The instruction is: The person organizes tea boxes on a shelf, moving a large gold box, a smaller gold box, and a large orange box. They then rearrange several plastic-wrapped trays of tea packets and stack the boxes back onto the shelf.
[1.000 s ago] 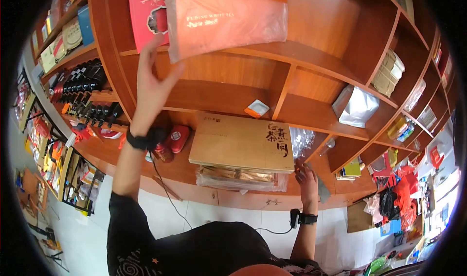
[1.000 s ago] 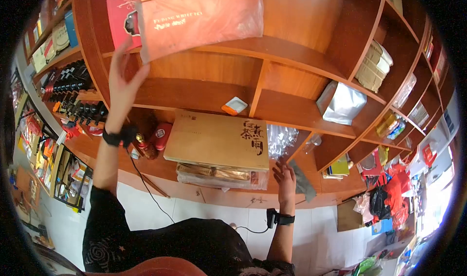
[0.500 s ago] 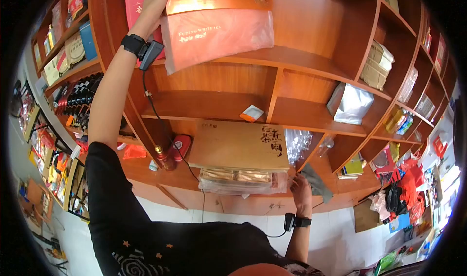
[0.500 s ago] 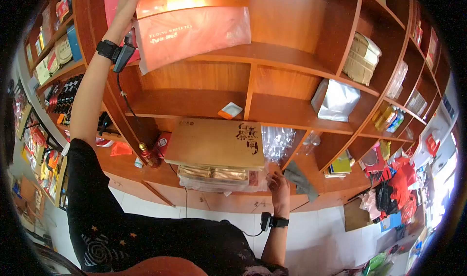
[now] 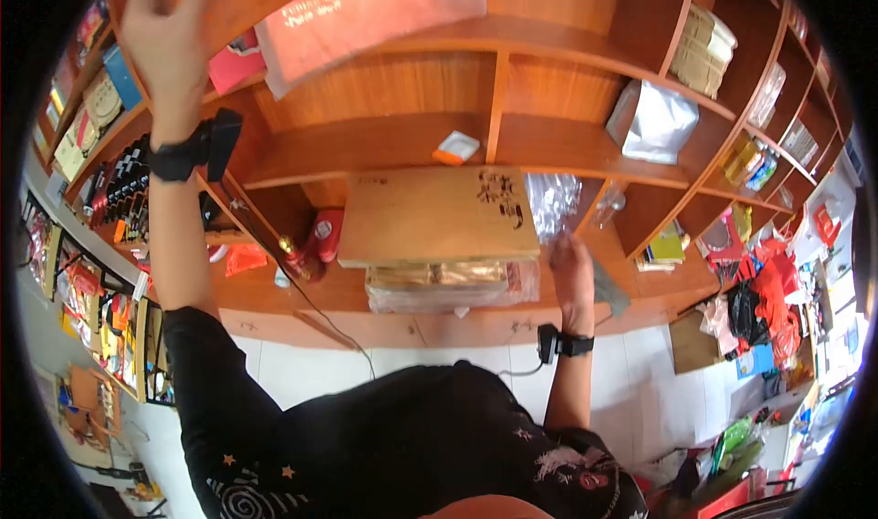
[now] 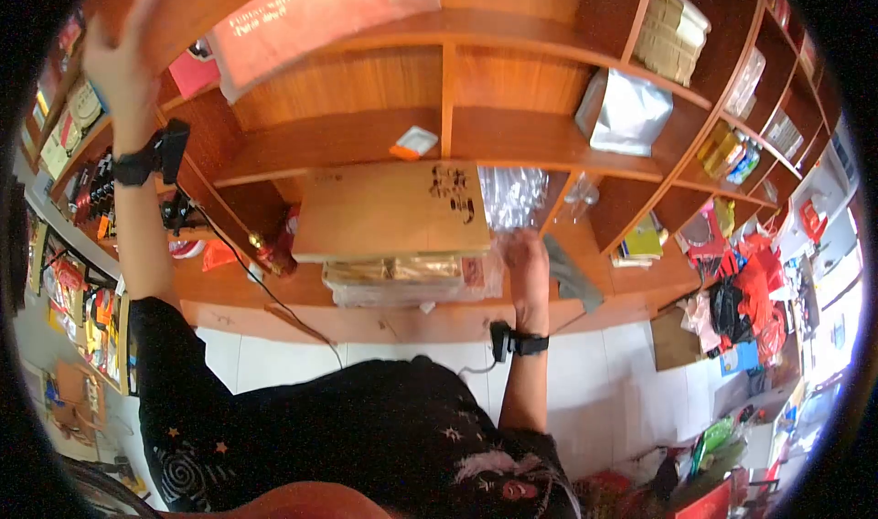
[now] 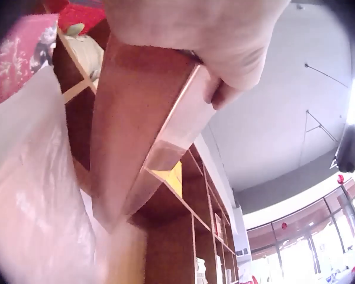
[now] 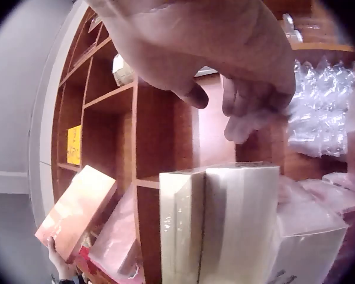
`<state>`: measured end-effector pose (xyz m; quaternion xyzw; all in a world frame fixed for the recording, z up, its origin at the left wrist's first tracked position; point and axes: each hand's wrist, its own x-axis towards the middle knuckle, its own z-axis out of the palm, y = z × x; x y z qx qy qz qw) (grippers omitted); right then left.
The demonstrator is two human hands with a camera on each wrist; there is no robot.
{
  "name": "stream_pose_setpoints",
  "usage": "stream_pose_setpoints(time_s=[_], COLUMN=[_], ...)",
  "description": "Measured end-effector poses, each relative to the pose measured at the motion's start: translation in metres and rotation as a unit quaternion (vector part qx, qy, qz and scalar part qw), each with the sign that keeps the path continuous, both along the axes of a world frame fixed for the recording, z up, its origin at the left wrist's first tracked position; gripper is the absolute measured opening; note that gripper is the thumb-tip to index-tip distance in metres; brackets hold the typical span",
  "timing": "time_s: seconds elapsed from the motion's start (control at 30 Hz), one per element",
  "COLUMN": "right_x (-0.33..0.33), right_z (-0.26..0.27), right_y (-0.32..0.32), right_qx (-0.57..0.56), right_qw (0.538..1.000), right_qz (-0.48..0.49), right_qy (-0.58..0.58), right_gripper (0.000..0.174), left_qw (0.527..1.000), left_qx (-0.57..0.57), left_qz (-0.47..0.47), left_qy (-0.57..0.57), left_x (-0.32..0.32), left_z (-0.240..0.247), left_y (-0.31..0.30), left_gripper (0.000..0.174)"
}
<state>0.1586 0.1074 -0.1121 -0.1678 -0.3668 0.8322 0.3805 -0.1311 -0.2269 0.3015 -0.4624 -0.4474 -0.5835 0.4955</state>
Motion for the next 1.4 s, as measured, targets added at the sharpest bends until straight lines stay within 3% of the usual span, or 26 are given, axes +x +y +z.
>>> stream_pose_setpoints(time_s=[0.03, 0.07, 0.1, 0.17, 0.23, 0.27, 0.3, 0.33, 0.37, 0.4, 0.43, 0.47, 0.57, 0.6, 0.67, 0.77, 0.8, 0.87, 0.93, 1.0, 1.13, 1.23, 1.33, 1.4], right_x=[0.004, 0.006, 0.009, 0.012, 0.017, 0.021, 0.024, 0.029, 0.029, 0.026, 0.023, 0.025, 0.010, 0.005, -0.003, -0.018, -0.023, -0.031, -0.034, -0.038, -0.031, -0.031, -0.033, -0.039], right_z=[0.029, 0.073, 0.099, 0.139, 0.164, 0.170, 0.170, 0.170, 0.167, 0.159, 0.151, 0.148, 0.127, 0.129, 0.138, 0.149, 0.153, 0.131, 0.108, 0.099, 0.120, 0.124, 0.114, 0.097], right_y=[-0.016, -0.036, -0.045, -0.059, -0.063, -0.063, -0.062, -0.064, -0.065, -0.064, -0.063, -0.067, -0.066, -0.066, -0.065, -0.058, -0.056, -0.046, -0.044, -0.046, -0.058, -0.059, -0.063, -0.060], right_qx=[0.038, 0.078, 0.139, 0.234, 0.271, 0.276, 0.224, 0.222, 0.222, 0.220, 0.234, 0.233, 0.225, 0.226, 0.254, 0.299, 0.331, 0.362, 0.318, 0.290, 0.241, 0.294, 0.348, 0.349], right_qw=[0.999, 0.994, 0.984, 0.960, 0.947, 0.945, 0.951, 0.952, 0.963, 0.970, 0.968, 0.969, 0.967, 0.967, 0.951, 0.929, 0.914, 0.900, 0.924, 0.940, 0.959, 0.941, 0.916, 0.911], right_qz=[0.010, 0.018, 0.017, -0.019, -0.066, -0.078, -0.063, -0.041, -0.047, -0.053, -0.049, -0.077, -0.094, -0.083, -0.091, -0.080, -0.084, -0.084, -0.067, -0.065, -0.039, -0.042, -0.064, -0.094], right_qy=[0.036, 0.076, 0.107, 0.151, 0.159, 0.156, 0.205, 0.205, 0.145, 0.088, 0.078, -0.024, -0.077, -0.080, -0.150, -0.203, -0.217, -0.228, -0.202, -0.167, -0.142, -0.161, -0.188, -0.197], right_gripper=[0.035, 0.047, 0.056, 0.072, 0.079, 0.082, 0.084, 0.077, 0.072, 0.066, 0.053, 0.048, 0.050, 0.050, 0.051, 0.055, 0.057, 0.054, 0.051, 0.049, 0.050, 0.049, 0.049, 0.051], left_qw=[0.999, 0.990, 0.962, 0.912, 0.892, 0.922, 0.864, 0.944, 0.863, 0.852, 0.779, 0.730, 0.672, 0.669, 0.718, 0.629, 0.630, 0.677, 0.696, 0.747, 0.725, 0.733, 0.699, 0.701], left_qx=[-0.030, 0.016, 0.067, 0.182, 0.113, 0.030, 0.087, -0.122, -0.064, -0.064, -0.017, -0.047, -0.025, -0.027, -0.021, -0.151, -0.149, -0.113, -0.123, -0.167, -0.138, -0.131, -0.138, -0.138], left_qz=[-0.028, -0.131, -0.184, -0.211, -0.203, -0.114, -0.190, -0.094, -0.236, -0.208, -0.281, -0.309, -0.380, -0.344, -0.298, -0.357, -0.357, -0.333, -0.341, -0.331, -0.364, -0.370, -0.406, -0.404], left_qy=[-0.029, -0.058, -0.190, -0.301, -0.388, -0.369, -0.457, -0.293, -0.442, -0.477, -0.561, -0.607, -0.635, -0.658, -0.629, -0.674, -0.674, -0.646, -0.620, -0.552, -0.568, -0.556, -0.573, -0.570], left_x=[-0.019, 0.037, 0.051, 0.087, 0.102, 0.081, 0.117, 0.086, 0.095, 0.107, 0.113, 0.102, 0.082, 0.072, 0.070, 0.031, 0.034, 0.035, 0.021, 0.019, 0.021, 0.012, 0.011, 0.005], left_z=[-0.006, -0.029, -0.041, -0.069, -0.108, -0.148, -0.154, -0.209, -0.222, -0.228, -0.219, -0.233, -0.239, -0.238, -0.228, -0.239, -0.242, -0.249, -0.268, -0.274, -0.267, -0.272, -0.290, -0.295], left_y=[-0.025, -0.008, -0.012, -0.004, -0.014, -0.035, -0.014, -0.045, -0.045, -0.033, -0.017, -0.022, -0.011, -0.010, 0.006, -0.002, 0.000, 0.009, 0.007, 0.006, 0.005, 0.003, 0.006, 0.006], left_gripper=[0.035, 0.030, 0.034, 0.037, 0.043, 0.045, 0.046, 0.046, 0.047, 0.046, 0.045, 0.040, 0.038, 0.042, 0.046, 0.055, 0.055, 0.059, 0.064, 0.068, 0.067, 0.067, 0.068, 0.068])
